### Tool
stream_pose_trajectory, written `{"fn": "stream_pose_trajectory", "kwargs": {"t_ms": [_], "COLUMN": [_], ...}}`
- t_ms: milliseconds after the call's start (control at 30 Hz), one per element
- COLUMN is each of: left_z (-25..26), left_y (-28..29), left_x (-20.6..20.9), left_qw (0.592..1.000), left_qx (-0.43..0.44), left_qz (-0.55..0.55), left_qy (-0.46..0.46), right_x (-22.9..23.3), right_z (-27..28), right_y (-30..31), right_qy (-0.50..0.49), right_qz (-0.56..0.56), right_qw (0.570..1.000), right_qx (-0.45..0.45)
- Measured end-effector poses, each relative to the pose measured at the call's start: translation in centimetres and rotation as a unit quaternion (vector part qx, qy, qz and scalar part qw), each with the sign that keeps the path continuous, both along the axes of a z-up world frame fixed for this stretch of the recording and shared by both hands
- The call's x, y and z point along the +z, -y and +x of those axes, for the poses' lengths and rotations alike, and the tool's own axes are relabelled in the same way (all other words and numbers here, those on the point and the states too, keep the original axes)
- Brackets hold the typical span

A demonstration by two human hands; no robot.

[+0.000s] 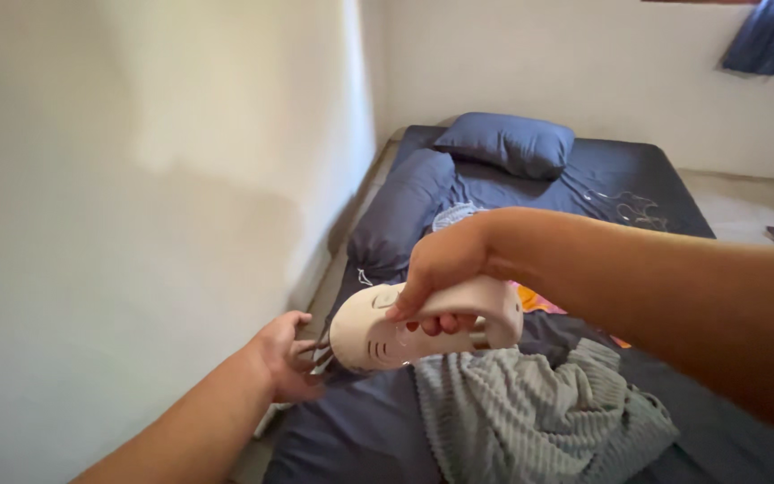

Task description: The person vacuums the floor of a bedroom using a handheld vacuum cleaner, moving across the tile floor and then vacuuming the surface of a dark mattress.

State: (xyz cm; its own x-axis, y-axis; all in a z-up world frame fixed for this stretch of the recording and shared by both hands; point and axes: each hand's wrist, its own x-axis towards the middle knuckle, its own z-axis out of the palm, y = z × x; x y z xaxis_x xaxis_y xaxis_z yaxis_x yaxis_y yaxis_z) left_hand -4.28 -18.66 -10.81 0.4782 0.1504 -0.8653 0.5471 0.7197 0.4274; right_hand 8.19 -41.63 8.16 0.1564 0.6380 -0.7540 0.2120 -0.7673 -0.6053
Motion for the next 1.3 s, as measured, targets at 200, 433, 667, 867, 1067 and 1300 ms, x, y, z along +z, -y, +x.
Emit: {"fn": "stream_pose_trajectory", "kwargs": {"t_ms": [200, 433, 667, 867, 1067, 1300], "left_z": [1.8, 3.5, 4.4, 5.1, 7.8, 10.5], "left_y": [-1.2, 0.9, 5.8, 7.5, 9.2, 13.2], "left_x": [-3.0, -3.9, -0.2, 0.4, 0.6, 3.0], "left_qw": [0.999, 0.989, 0.996, 0.994, 0.995, 0.990], "left_qx": [-0.002, -0.031, -0.084, -0.093, -0.092, -0.074], "left_qz": [0.014, 0.093, -0.022, 0.029, -0.006, 0.001], "left_qy": [-0.050, -0.109, -0.034, -0.047, -0.041, -0.119], "right_x": [1.5, 3.7, 6.1, 5.6, 5.7, 2.9], "right_z": [-1.4, -2.7, -5.3, -6.4, -6.4, -7.8], "right_y": [3.1, 7.8, 11.8, 13.9, 17.9, 25.0], "right_qy": [-0.005, -0.061, -0.029, -0.038, -0.005, -0.078], "right_qz": [0.014, 0.031, 0.073, 0.073, 0.083, 0.155], "right_qw": [0.999, 0.980, 0.976, 0.973, 0.979, 0.941], "right_qx": [-0.036, -0.189, -0.201, -0.218, -0.188, -0.292]}}
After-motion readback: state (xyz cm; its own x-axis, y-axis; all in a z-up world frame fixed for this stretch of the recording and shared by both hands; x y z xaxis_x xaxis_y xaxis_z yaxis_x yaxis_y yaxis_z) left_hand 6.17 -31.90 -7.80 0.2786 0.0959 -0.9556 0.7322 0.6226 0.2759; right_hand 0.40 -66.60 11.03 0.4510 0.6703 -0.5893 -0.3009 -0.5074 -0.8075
